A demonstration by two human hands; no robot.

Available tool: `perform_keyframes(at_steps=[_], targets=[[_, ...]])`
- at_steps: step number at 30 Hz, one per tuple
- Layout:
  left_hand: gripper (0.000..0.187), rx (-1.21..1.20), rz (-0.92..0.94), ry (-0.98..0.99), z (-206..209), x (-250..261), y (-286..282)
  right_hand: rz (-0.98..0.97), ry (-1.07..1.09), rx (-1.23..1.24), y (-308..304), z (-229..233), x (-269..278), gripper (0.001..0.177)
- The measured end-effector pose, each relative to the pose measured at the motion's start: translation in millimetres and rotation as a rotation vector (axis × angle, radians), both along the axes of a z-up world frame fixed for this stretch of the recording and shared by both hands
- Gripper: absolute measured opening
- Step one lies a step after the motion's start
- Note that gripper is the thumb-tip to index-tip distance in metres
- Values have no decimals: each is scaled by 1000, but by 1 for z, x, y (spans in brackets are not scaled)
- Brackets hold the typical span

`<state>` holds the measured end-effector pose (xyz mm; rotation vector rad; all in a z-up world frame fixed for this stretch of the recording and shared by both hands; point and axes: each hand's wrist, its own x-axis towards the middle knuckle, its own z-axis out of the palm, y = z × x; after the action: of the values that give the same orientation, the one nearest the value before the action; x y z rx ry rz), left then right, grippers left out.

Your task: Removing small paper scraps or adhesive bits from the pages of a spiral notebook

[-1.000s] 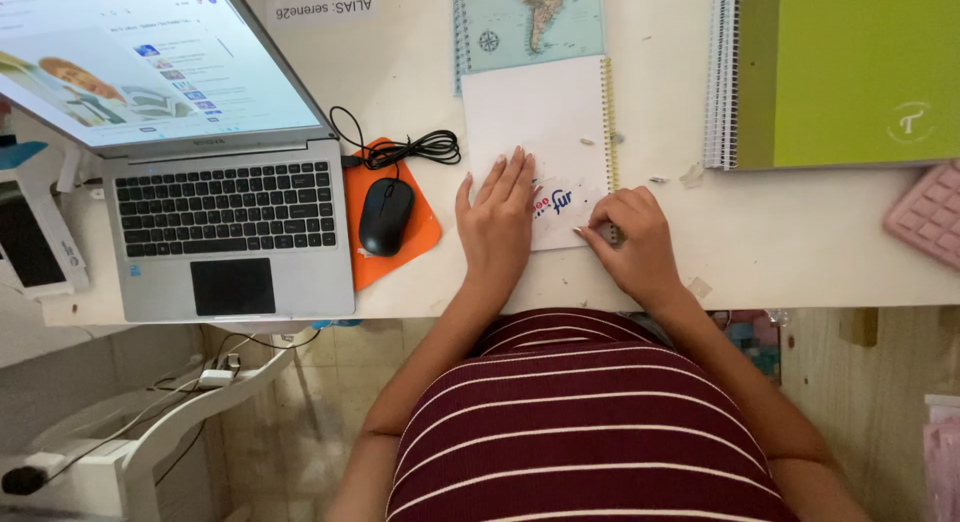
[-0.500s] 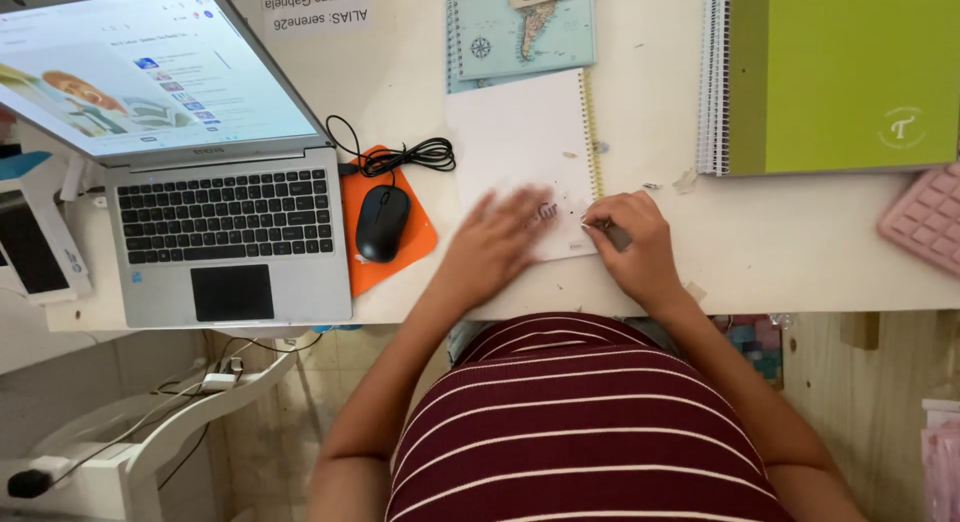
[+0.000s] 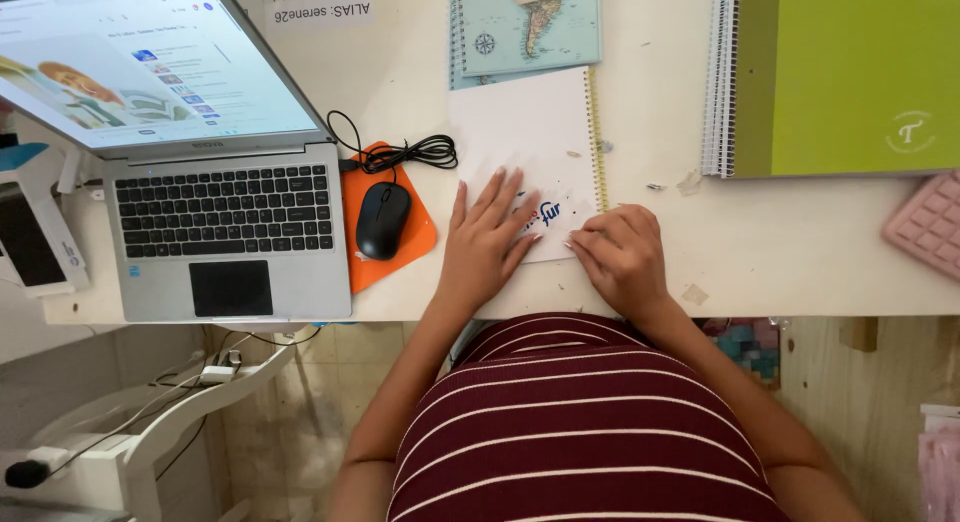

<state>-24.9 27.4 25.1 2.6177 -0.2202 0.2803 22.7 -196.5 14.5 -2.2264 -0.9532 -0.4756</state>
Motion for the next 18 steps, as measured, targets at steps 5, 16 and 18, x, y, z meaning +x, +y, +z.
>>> perform_keyframes(at_steps=[5,16,18], targets=[[22,-272,205,-10,1,-1,-11,-14,148,62,2,3,3,6],[13,-217,374,-26,5,1,-28,-22,184,62,3,3,2,6],[14,-110,361,-29,10,4,-32,-14,202,59,4,6,3,6]])
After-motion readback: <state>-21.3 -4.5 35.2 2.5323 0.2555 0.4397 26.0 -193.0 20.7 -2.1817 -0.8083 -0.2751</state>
